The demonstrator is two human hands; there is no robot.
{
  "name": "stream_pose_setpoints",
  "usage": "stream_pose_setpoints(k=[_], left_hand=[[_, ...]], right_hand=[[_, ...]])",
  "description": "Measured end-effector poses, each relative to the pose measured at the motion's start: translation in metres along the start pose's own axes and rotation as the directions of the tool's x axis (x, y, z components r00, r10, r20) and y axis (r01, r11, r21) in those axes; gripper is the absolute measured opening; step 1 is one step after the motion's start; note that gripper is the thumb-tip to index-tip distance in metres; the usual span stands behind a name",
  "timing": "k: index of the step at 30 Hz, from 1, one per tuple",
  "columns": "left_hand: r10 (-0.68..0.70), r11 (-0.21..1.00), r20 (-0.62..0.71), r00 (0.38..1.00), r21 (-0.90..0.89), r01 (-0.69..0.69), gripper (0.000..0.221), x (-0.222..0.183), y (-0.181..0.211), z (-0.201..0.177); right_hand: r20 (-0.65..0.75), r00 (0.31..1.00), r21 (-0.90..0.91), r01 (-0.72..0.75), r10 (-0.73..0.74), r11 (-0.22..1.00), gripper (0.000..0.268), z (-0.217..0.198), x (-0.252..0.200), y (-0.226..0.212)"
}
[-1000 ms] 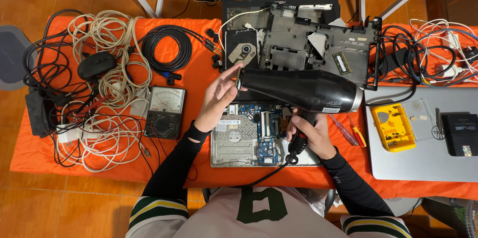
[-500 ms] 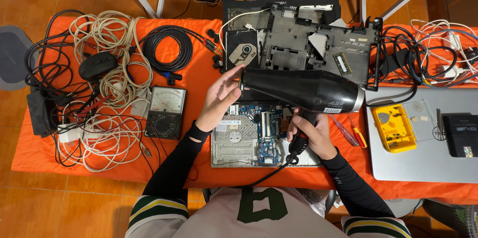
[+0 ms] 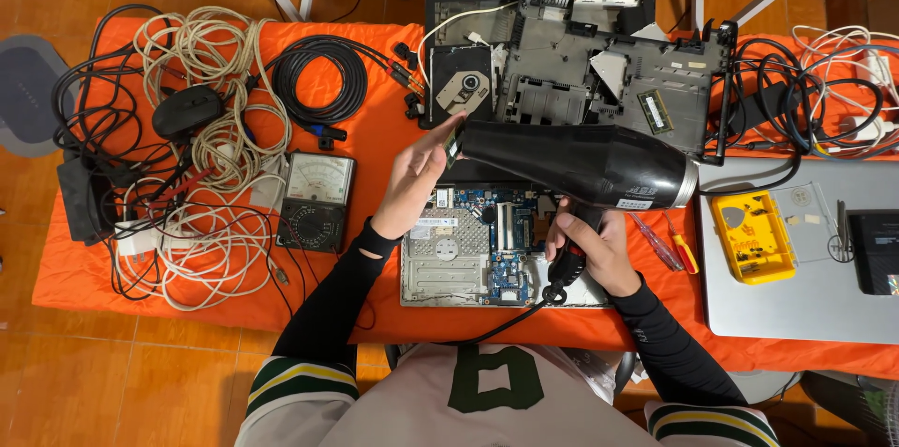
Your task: The recorder performs a repair on a disassembled laptop, specifically removing, heating with a hair dryer, and reinstalling a RAM module.
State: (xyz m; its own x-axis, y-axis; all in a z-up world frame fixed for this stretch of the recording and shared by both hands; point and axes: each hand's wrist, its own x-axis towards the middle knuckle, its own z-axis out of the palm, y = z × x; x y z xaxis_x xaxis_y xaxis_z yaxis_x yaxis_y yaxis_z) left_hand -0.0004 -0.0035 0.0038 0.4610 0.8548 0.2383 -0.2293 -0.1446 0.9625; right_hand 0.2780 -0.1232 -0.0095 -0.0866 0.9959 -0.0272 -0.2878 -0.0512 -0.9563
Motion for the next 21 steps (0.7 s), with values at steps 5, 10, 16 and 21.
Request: stream_pose_setpoints(k=[5,10,16,21], left_hand=[[-0.014,1.0,-0.017,1.0,-0.027,0.014,0.075,-0.003,-0.004,-0.001],[0.026,0.987,0.007,1.0,-0.158,-0.024,0.076,0.0,0.004,0.003],[0.03,0.984,-0.011,0.999,-0.178,-0.032,0.075,-0.001,-0.002,0.002],[0.075,0.978,-0.041,0.996,-0.194,-0.081,0.081,-0.001,-0.008,0.0]], right_hand=[[0.003,1.0,-0.008,0.0,0.0,1.0,0.014,0.0,0.0,-0.001],[0.003,1.0,-0.01,0.0,0.0,1.0,0.014,0.0,-0.001,-0.002],[-0.003,1.0,0.03,0.015,-0.015,0.999,0.013,0.0,-0.002,-0.003],[-0.006,1.0,-0.001,0.0,0.0,1.0,0.016,0.002,-0.003,-0.006]])
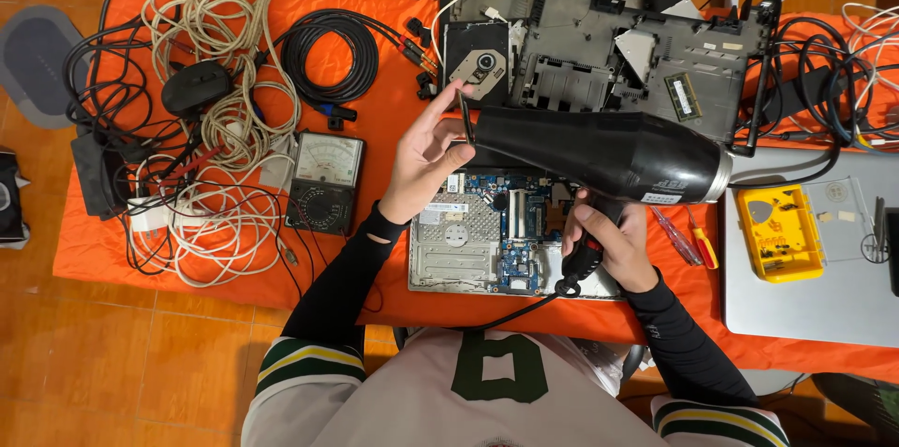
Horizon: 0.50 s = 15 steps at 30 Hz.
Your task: The recorder performs a repair on a disassembled laptop, specifically removing, heating with a hair dryer, and reinstalling a RAM module.
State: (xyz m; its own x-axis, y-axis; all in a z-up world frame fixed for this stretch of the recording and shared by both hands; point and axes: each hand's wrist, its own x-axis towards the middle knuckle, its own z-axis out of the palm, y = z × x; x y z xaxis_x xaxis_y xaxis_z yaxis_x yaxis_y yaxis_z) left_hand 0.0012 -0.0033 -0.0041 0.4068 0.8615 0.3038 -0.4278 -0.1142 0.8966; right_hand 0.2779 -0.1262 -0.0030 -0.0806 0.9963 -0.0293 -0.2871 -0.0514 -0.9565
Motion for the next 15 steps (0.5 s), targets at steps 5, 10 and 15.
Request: stream_pose_setpoints(k=[5,10,15], left_hand=[[0.059,0.995,-0.102,0.993,0.081,-0.051,0.082,0.0,-0.009,-0.006],[0.055,0.992,-0.115,0.992,0.122,-0.041,0.079,0.005,0.001,0.001],[0.136,0.939,-0.182,0.974,0.337,-0.068,0.076,0.002,-0.008,0.0]], right_hand=[[-0.013,1.0,0.0,0.004,-0.004,1.0,0.016,-0.002,0.0,0.004],[-0.033,0.999,-0.003,-0.001,0.0,1.0,0.015,-0.003,0.0,0.005],[-0.035,0.999,-0.015,-0.004,0.004,1.0,0.016,-0.003,0.001,0.006]])
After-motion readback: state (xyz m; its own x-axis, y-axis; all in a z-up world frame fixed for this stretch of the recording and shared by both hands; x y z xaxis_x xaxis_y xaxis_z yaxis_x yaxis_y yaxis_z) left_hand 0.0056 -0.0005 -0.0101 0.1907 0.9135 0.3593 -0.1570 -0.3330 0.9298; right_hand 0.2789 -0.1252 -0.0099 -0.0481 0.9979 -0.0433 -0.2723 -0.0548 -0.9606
